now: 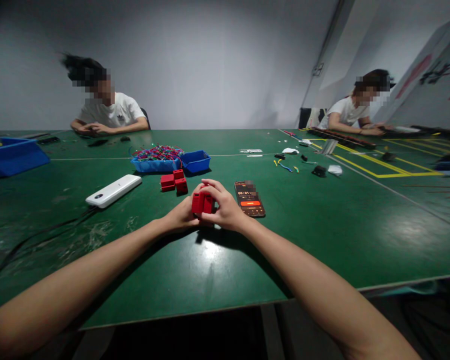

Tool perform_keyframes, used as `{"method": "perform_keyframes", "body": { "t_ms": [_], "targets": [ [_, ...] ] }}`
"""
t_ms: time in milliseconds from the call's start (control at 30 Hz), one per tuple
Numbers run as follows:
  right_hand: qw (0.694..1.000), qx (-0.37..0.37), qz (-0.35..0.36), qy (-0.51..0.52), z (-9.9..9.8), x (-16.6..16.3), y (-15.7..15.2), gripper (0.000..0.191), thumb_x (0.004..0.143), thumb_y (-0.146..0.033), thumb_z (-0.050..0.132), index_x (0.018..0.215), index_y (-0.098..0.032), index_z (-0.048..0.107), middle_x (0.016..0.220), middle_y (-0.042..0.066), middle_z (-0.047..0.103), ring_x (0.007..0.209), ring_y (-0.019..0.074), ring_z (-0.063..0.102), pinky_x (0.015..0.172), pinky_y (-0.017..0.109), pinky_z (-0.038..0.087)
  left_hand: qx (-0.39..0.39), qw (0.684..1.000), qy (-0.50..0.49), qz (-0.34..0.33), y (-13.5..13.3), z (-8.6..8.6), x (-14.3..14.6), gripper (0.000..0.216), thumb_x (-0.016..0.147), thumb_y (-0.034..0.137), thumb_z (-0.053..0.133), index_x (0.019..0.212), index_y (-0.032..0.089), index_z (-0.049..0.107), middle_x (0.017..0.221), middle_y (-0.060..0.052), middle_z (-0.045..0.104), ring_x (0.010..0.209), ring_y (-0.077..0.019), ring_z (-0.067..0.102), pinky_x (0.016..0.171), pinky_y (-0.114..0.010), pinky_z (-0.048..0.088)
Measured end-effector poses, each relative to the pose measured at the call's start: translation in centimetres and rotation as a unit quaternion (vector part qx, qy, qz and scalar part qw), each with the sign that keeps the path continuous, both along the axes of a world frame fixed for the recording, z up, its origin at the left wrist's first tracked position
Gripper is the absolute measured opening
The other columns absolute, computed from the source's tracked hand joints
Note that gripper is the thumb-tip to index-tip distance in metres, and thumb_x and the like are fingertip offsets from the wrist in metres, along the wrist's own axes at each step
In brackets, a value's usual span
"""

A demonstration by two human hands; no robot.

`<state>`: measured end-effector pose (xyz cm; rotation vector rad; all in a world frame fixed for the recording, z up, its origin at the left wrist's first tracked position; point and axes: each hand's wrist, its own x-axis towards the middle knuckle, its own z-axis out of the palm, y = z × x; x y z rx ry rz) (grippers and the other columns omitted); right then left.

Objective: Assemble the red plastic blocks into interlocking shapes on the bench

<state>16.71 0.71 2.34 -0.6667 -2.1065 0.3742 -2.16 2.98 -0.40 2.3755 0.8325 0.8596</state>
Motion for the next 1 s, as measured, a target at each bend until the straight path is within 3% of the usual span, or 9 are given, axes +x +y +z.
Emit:
{"method": "perform_keyframes", "body": {
  "t_ms": [133,267,367,467,733,1000],
  "targets": [
    [1.0,0.005,-0.007,0.003,-0.3,-0.2,-0.1,0.046,0.068,-0.019,0.074,0.111,-0.022,0.058,0.139,0.015,0.048,0.131,0.0271,0.046,0.107,0.047,0.04,-0.02,0.999,-0.011,-0.029,-0.3,0.3,-0.2,0.103,0.062,0.063,0.075,0.142,0.013,0.033,0.119,-0.016,0.061,0.112,-0.033,0.06,0.097,-0.044,0.046],
    [1.0,0.013,-0.01,0.009,-0.5,-0.3,0.0,0.046,0.07,-0.021,0.074,0.113,-0.022,0.057,0.137,0.016,0.049,0.13,0.0269,0.047,0.107,0.046,0.04,-0.053,0.997,-0.049,-0.042,-0.4,0.1,-0.7,0.101,0.076,0.079,0.047,0.146,0.01,0.025,0.126,-0.02,0.058,0.119,-0.0344,0.055,0.105,-0.049,0.039],
    [1.0,0.011,-0.015,0.003,-0.5,-0.3,0.0,0.046,0.071,-0.022,0.074,0.113,-0.022,0.058,0.136,0.016,0.05,0.13,0.0271,0.047,0.106,0.047,0.041,-0.082,0.99,-0.108,-0.036,-0.3,0.0,-0.9,0.096,0.081,0.079,0.034,0.149,0.013,0.021,0.142,-0.02,0.046,0.129,-0.0341,0.047,0.11,-0.049,0.033],
    [1.0,0.012,-0.018,-0.004,-0.4,-0.3,0.0,0.047,0.07,-0.021,0.074,0.114,-0.023,0.058,0.136,0.015,0.05,0.129,0.0278,0.047,0.105,0.048,0.041,-0.147,0.977,-0.151,-0.027,-0.1,0.2,-0.8,0.083,0.086,0.071,0.041,0.148,0.018,0.025,0.142,-0.016,0.048,0.128,-0.0311,0.049,0.107,-0.045,0.039],
    [0.999,0.021,-0.029,0.005,-0.5,0.0,0.4,0.047,0.07,-0.024,0.075,0.113,-0.021,0.058,0.132,0.016,0.052,0.124,0.0272,0.051,0.102,0.046,0.044,-0.243,0.954,-0.176,-0.016,0.2,1.0,-0.3,0.065,0.079,0.064,0.057,0.12,0.013,0.058,0.118,-0.012,0.065,0.109,-0.0278,0.06,0.096,-0.039,0.046],
    [1.0,0.017,-0.018,-0.005,-0.5,-0.3,0.0,0.047,0.069,-0.022,0.074,0.114,-0.022,0.058,0.131,0.014,0.052,0.125,0.0278,0.05,0.103,0.047,0.043,-0.251,0.953,-0.169,0.021,-0.2,1.1,0.0,0.061,0.075,0.059,0.064,0.112,0.011,0.057,0.094,-0.007,0.066,0.085,-0.0192,0.062,0.075,-0.031,0.05]
  ]
}}
